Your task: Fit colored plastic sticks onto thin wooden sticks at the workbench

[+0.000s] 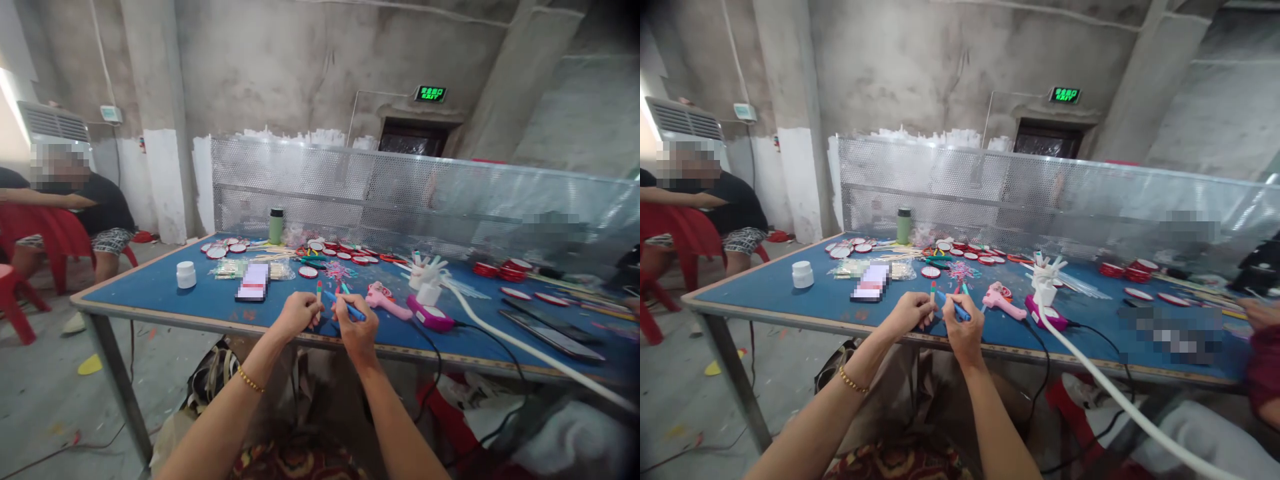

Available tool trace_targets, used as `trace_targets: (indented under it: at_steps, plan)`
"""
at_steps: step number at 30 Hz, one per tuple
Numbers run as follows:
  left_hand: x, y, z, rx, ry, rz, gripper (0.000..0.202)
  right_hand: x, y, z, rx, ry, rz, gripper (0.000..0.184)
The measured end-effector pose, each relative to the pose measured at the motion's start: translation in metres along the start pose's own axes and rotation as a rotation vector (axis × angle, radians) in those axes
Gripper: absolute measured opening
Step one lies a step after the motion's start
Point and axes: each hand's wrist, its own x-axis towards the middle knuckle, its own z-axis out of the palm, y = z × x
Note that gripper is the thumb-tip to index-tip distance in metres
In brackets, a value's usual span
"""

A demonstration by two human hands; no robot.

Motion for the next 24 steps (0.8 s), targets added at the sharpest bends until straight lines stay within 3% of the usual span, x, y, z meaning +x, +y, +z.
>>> trace_targets:
  at_steps: [11, 24]
  plan:
    - [-0.0041, 0.0061, -0.0003, 0.027, -0.006, 0.032, 0.023, -0.0005, -0.0042, -0.0003, -0.034, -0.059, -0.083, 0.016]
    - [-0.005, 0.0066, -0.0001, 0.053, -0.01, 0.038, 0.022, -0.0007, -0.0043, -0.0009, -0.034, -0.085, -0.059, 0.016]
